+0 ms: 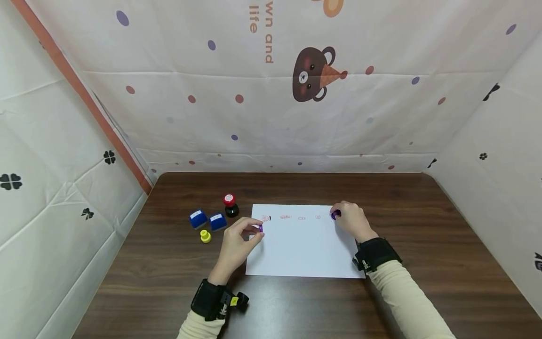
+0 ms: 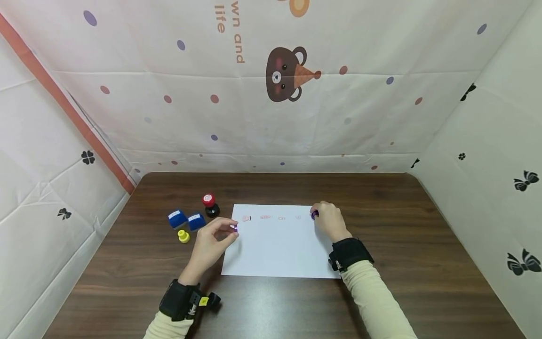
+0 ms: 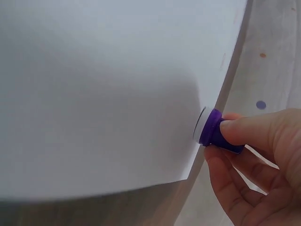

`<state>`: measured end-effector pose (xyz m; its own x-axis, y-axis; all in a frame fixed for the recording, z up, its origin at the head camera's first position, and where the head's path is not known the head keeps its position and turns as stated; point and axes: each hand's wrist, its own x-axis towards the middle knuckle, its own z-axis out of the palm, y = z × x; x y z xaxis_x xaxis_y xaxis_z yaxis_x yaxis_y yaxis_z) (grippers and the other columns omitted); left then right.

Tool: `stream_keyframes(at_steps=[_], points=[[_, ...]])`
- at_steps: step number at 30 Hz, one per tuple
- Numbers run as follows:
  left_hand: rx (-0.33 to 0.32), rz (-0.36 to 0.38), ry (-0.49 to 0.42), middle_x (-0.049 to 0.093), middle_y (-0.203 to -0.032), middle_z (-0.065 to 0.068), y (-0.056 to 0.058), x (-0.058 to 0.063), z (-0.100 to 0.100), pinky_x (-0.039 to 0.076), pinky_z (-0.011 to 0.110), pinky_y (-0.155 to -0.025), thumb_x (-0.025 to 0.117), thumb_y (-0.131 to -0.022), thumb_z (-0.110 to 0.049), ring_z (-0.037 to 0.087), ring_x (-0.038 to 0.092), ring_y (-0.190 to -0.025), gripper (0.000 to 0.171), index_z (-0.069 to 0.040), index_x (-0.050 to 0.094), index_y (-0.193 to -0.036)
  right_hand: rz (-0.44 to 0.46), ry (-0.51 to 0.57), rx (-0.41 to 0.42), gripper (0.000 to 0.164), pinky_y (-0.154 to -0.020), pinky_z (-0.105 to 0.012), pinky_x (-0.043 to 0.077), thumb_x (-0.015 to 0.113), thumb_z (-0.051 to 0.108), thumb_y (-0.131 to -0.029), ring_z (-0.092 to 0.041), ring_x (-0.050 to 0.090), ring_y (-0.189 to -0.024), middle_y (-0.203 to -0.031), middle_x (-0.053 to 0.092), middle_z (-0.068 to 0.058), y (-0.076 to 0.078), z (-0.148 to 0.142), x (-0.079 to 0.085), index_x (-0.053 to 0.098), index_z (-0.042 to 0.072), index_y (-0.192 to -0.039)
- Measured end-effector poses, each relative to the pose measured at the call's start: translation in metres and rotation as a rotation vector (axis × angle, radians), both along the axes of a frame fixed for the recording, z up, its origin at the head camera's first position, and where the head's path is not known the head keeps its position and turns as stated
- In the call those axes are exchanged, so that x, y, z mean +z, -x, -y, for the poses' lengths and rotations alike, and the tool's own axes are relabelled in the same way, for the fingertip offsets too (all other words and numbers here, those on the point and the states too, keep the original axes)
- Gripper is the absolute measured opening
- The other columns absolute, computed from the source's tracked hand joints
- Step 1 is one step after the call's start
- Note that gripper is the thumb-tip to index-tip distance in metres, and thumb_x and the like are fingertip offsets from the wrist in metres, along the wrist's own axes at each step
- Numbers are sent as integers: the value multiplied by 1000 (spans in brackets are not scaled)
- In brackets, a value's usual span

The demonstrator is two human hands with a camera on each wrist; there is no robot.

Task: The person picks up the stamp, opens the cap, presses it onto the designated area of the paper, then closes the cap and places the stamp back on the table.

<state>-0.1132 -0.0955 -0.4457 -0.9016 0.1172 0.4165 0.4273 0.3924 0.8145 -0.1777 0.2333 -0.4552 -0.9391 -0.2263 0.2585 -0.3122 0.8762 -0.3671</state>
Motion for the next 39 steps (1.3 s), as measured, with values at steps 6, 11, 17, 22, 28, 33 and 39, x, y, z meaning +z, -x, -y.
stream_keyframes(at_steps=[6, 11, 17, 22, 28, 33, 39], points=[[3, 4, 5, 62, -91, -5, 0, 1, 2, 54, 33, -69, 70, -77, -12, 5, 58, -77, 21, -18, 64, -97, 15, 76, -31, 13, -71, -47, 52, 63, 0, -77, -28, 59, -81, -91, 63, -17, -2, -7, -3, 66, 4, -90], [2, -6, 6, 61, -91, -4, 0, 1, 2, 54, 35, -69, 70, -78, -11, 4, 57, -77, 21, -15, 64, -97, 7, 109, -48, 15, -70, -47, 53, 63, 1, -78, -29, 59, -81, -95, 63, -19, -5, -14, -5, 65, 5, -92], [-6, -19, 0, 61, -92, -6, 0, 1, -2, 54, 32, -69, 70, -77, -11, 4, 57, -77, 23, -20, 64, -97, -90, 207, -52, 16, -65, -45, 53, 63, -1, -79, -27, 57, -77, -95, 62, -19, -12, -21, 8, 64, 4, -94], [-31, -30, -18, 62, -92, -7, 0, -1, -8, 54, 30, -70, 71, -77, -12, 5, 58, -77, 23, -21, 64, -97, -167, 248, -55, 18, -64, -43, 53, 64, -1, -79, -24, 56, -75, -92, 63, -16, -19, -21, 21, 63, 5, -95], [-51, -43, -48, 62, -95, -5, 1, 0, -20, 53, 27, -72, 72, -76, -12, 6, 58, -78, 24, -20, 64, -97, -106, 364, -76, 19, -67, -38, 54, 63, 3, -81, -20, 56, -78, -95, 63, -12, -32, -10, 29, 62, 8, -100], [-64, -53, -64, 61, -94, -5, 0, 2, -34, 53, 27, -73, 71, -76, -12, 5, 58, -79, 24, -18, 64, -98, -11, 504, -74, 19, -69, -22, 51, 63, 7, -83, -16, 55, -80, -97, 63, -8, -45, 11, 31, 62, 11, -102], [-85, -81, -120, 62, -94, 1, 0, 5, -49, 54, 32, -72, 72, -74, -6, 11, 59, -79, 26, -14, 64, -98, 105, 655, -2, 19, -71, -20, 49, 64, 11, -83, -17, 53, -83, -99, 61, -4, -58, 44, 33, 62, 13, -103]])
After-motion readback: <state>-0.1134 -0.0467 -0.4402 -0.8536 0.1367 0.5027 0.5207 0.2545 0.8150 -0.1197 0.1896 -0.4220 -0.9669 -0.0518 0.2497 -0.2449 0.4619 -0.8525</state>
